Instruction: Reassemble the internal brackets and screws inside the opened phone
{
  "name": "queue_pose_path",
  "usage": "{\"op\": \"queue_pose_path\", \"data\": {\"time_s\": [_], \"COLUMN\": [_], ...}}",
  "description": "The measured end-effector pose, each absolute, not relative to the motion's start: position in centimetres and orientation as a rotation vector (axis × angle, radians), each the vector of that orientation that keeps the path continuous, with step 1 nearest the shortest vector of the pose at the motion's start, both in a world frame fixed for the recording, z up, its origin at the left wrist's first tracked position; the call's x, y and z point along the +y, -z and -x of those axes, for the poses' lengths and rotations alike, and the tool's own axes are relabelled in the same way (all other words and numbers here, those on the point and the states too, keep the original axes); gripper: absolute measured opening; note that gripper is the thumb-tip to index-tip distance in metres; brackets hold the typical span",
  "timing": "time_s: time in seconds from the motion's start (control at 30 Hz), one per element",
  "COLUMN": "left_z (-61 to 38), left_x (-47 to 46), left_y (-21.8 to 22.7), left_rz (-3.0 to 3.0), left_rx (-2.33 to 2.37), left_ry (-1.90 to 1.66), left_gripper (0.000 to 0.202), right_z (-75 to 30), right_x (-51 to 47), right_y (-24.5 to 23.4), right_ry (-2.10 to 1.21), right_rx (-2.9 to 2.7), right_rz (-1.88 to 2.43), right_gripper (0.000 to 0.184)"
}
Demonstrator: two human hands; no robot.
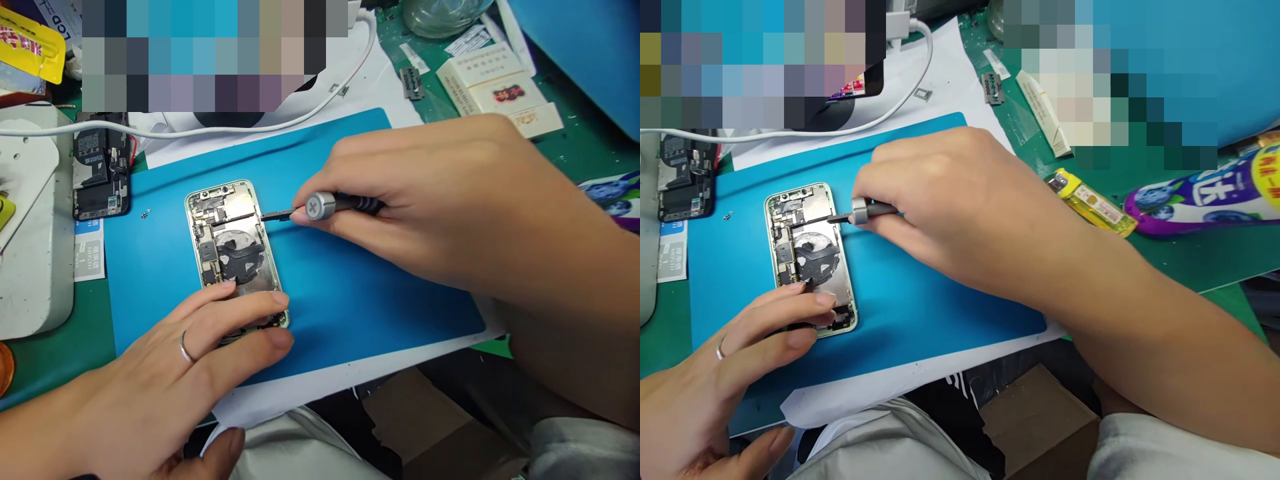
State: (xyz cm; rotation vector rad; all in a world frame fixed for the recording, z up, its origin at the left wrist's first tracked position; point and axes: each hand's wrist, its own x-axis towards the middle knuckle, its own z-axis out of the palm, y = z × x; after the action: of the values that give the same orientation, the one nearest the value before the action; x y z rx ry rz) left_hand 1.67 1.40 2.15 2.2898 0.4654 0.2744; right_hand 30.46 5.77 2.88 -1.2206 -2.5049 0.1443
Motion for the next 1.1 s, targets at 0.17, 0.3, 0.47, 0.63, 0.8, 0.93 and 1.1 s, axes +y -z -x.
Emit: {"op": "queue_pose_path", "data": {"time_s": [0.17, 0.3, 0.47, 0.63, 0.8, 0.93, 1.1], "left_z": [-1.8, -1.7, -1.5, -1.6, -1.7, -1.6, -1.6], "left_x": [1.4, 1.5, 1.6, 1.6, 1.7, 1.8, 2.2], "left_y": [-2.2, -2.3, -2.0, -2.1, -2.3, -2.7, -3.5], "left_rz": [-2.324, -2.354, -2.367, -2.344, -2.358, -2.447, -2.527], "left_rx": [0.436, 0.432, 0.396, 0.396, 0.374, 0.344, 0.346], "left_ry": [-0.254, -0.253, -0.262, -0.262, -0.262, -0.165, -0.049], "left_gripper": [0.083, 0.077, 0.079, 0.08, 0.079, 0.078, 0.079], "right_z": [-30.5, -30.6, -30.6, -30.6, -30.6, -30.5, -30.2], "right_x": [5.8, 5.7, 5.7, 5.8, 5.8, 6.0, 6.2], "right_y": [-2.8, -2.8, -2.9, -2.9, -2.9, -2.7, -2.6], "right_ry": [-0.139, -0.104, -0.122, -0.156, -0.161, -0.255, -0.341], "right_rx": [-2.506, -2.512, -2.508, -2.516, -2.513, -2.489, -2.485], "right_rz": [1.202, 1.223, 1.225, 1.196, 1.192, 1.147, 1.174], "right_gripper": [0.016, 0.017, 0.015, 0.014, 0.013, 0.018, 0.02]}}
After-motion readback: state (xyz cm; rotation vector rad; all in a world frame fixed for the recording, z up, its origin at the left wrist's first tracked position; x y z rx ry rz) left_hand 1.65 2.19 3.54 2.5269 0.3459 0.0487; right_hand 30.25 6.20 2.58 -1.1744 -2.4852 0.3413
